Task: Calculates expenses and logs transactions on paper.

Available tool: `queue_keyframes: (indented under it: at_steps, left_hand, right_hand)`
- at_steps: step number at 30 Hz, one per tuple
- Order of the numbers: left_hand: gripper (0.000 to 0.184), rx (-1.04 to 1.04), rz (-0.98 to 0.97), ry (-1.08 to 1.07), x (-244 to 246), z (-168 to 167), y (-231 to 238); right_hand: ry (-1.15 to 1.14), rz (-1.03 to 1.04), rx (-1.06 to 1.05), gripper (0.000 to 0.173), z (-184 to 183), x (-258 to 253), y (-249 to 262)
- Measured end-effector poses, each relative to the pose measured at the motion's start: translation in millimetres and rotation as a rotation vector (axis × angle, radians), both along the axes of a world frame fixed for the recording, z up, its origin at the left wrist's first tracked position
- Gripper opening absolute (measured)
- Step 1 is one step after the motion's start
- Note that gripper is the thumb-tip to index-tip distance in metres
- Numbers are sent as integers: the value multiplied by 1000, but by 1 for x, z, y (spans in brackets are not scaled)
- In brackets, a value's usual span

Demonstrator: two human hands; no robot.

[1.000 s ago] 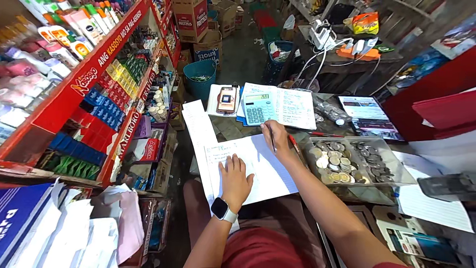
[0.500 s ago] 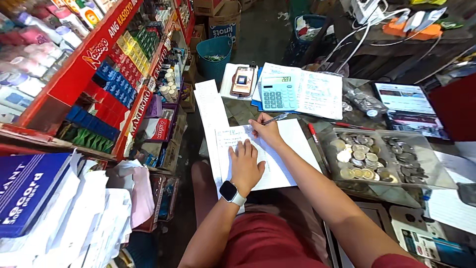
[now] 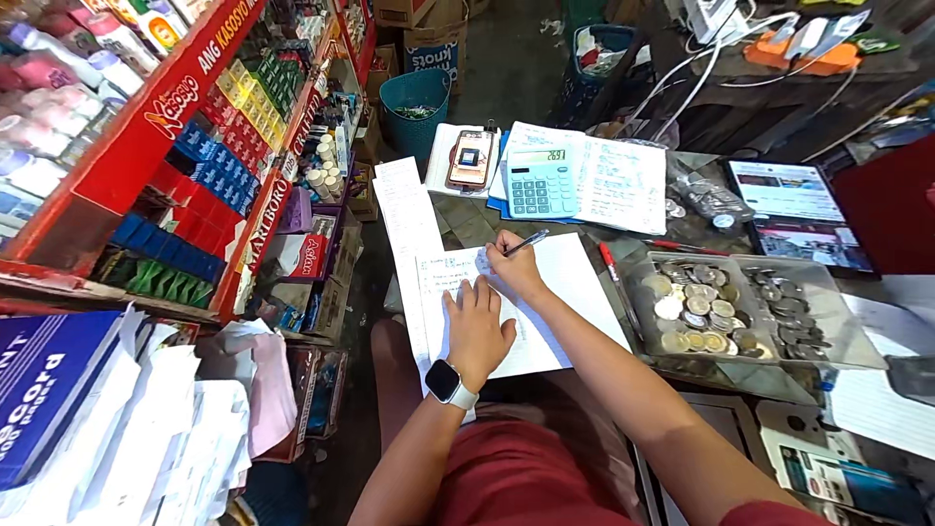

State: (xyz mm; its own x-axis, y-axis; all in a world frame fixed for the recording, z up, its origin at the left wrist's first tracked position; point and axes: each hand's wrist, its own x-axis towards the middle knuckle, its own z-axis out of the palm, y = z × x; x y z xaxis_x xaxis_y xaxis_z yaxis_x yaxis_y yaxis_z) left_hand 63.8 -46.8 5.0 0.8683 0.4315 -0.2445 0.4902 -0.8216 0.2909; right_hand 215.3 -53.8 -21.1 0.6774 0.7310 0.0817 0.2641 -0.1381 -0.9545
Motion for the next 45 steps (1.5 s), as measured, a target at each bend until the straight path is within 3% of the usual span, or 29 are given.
queue_keyframes:
  at_steps: [36,40,42,45]
  left_hand:
    - [66,10,-4,-19,0,-2,0]
    - [65,8,-1,-21,-1,-4,0]
    - [66,13,-7,-4,-1,-3,1]
    - [67,8,-7,26,0,-2,1]
  right_hand:
    - [-109,-11,27,31,-7,3,-3]
    - [-3,-94,135,32,-4,5,-7]
    - [-70,-152,159,33,4,21,-8]
    - [-386,-209,-20,32,18,74,-12]
